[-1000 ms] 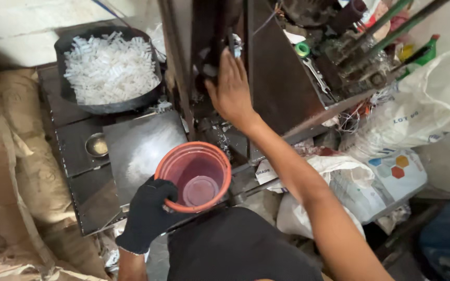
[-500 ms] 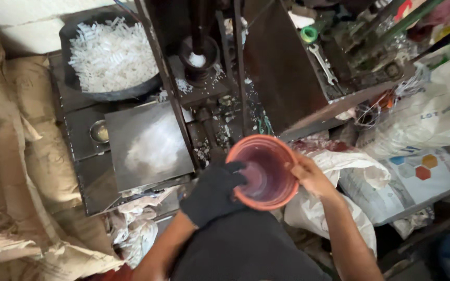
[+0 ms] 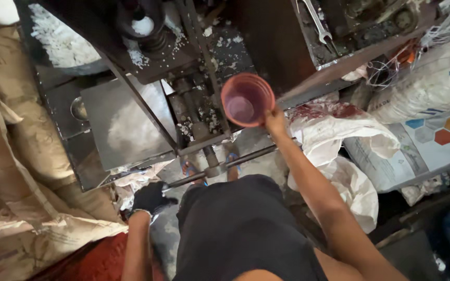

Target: The person operates a manual grinding machine by repeatedly feeding white granular material into the hopper and turning a crank handle. The person also uses a metal scraper to clear residue from the machine's surface and collects processed material into a red bucket.

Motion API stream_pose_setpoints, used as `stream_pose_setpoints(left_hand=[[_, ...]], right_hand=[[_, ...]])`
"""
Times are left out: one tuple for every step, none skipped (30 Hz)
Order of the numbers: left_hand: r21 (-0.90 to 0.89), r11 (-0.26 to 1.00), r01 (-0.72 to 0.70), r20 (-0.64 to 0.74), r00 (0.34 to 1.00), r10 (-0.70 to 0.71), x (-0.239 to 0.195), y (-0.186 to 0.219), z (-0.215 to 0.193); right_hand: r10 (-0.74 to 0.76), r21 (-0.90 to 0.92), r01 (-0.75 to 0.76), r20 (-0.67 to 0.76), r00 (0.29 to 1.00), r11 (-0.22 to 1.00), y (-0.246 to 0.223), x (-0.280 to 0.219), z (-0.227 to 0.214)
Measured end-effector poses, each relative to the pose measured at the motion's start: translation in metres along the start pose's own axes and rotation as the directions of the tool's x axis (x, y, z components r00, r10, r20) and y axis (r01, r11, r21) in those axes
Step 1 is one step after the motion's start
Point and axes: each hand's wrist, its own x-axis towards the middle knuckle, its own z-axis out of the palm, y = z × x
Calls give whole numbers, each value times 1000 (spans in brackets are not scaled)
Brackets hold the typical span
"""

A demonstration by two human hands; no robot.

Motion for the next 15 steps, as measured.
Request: stream_pose_setpoints(left_hand=[[-35, 999, -18, -135, 991, 13, 6, -10, 19], [-69, 997, -38, -267, 963, 18, 12, -17, 39], [-98, 994, -58, -396, 918, 15, 15, -23, 56], [-14, 1000, 19, -360, 933, -23, 20, -26, 71], [73, 993, 93, -327, 943, -65, 26, -26, 85], [155, 975, 159, -303, 947, -106, 34, -24, 94], [168, 968, 187, -336, 934, -122, 36, -22, 103], [173, 960, 219, -382, 913, -140, 45, -18, 106], [177, 951, 253, -427, 890, -157, 52, -18, 105], [166, 959, 228, -394, 907, -147, 55, -19, 104], [155, 967, 203, -360, 923, -136, 58, -20, 103], [139, 973, 182, -322, 938, -129, 57, -23, 103], [117, 978, 170, -297, 946, -129, 59, -25, 104], [98, 983, 158, -271, 954, -126, 59, -29, 103], [78, 986, 145, -245, 962, -122, 60, -32, 103]], right_hand=[[27, -9, -27, 4, 1000, 1000, 4, 14, 16], [-253, -155, 253, 16, 967, 955, 5, 24, 28], [-509, -284, 507, 73, 858, 814, 4, 31, 37], [-417, -255, 426, 92, 904, 868, 2, 34, 45], [-320, -228, 339, 116, 940, 913, -2, 32, 50], [-229, -207, 255, 142, 963, 944, -14, 33, 51], [-339, -295, 364, 135, 931, 883, -26, 24, 47], [-457, -374, 476, 145, 877, 796, -41, 12, 42], [-567, -447, 574, 165, 807, 686, -56, -2, 36], [-522, -462, 514, 122, 844, 723, -74, -17, 23], [-473, -474, 451, 78, 877, 757, -93, -33, 5], [-558, -428, 510, 14, 829, 746, -112, -47, -16], [-693, -467, 596, -53, 719, 653, -137, -52, -42], [-808, -505, 661, -136, 574, 555, -164, -54, -69], [-891, -548, 707, -208, 403, 448, -193, -53, -100]])
